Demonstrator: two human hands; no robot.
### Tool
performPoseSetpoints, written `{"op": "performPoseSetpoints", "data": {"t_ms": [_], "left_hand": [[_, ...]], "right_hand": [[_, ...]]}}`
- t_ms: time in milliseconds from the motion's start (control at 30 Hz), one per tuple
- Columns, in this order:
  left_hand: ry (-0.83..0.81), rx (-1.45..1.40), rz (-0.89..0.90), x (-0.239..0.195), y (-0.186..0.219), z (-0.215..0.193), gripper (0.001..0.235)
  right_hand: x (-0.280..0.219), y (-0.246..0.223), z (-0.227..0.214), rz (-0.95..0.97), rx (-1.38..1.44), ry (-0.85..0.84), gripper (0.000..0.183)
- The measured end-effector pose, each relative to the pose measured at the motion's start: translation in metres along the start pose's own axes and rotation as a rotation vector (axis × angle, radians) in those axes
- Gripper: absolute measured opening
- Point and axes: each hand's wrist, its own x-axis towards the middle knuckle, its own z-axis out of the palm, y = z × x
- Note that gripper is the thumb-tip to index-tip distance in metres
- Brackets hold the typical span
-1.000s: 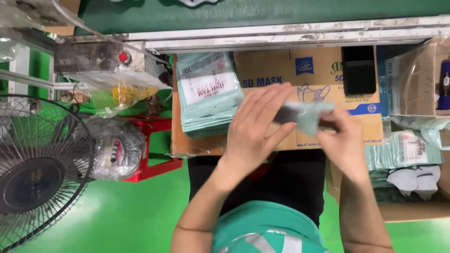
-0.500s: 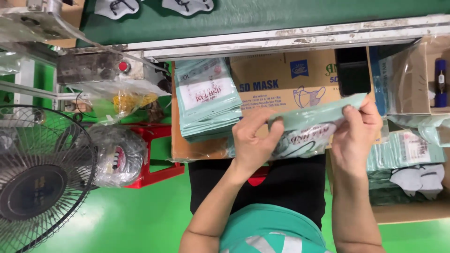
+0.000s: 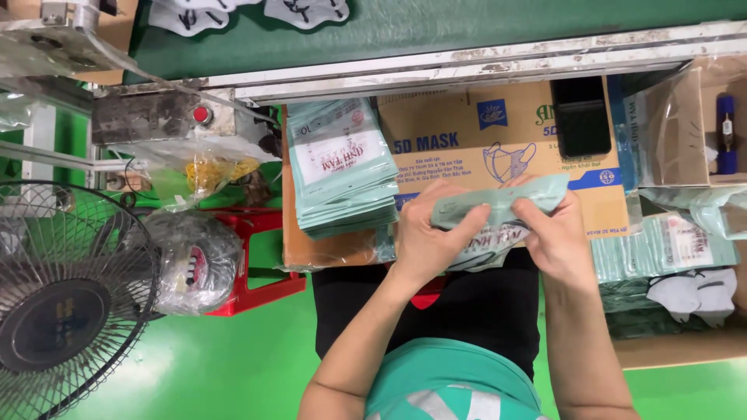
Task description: Placing disposable face masks into individual plastic packaging sleeves and organizing stacks on a workbench.
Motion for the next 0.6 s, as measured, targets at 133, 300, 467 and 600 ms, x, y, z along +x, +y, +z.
{"op": "performPoseSetpoints", "data": {"t_ms": [133,300,467,600], "left_hand": [[0.033,0.106,0.007,0.004,0.0,0.009,0.007],[-0.018,0.039,0.027,0.008,-0.007,0.009,0.011],[0.032,0.038,0.051,0.006,-0.019,0.017,0.009],[0.109,-0.102,-0.11,0.011,-0.034,0.011,0.011]], "right_hand": [[0.002,-0.002,0.003,0.029,0.016,-0.04,0.005],[0.003,0.003,-0.022,0.142,-0.007,0.078,0.011],[-0.001,0.011,-0.033,0.169,-0.062,0.049,0.014],[0.01,-0.011,-0.03,0.225,-0.373,-0.069,0.025]]}}
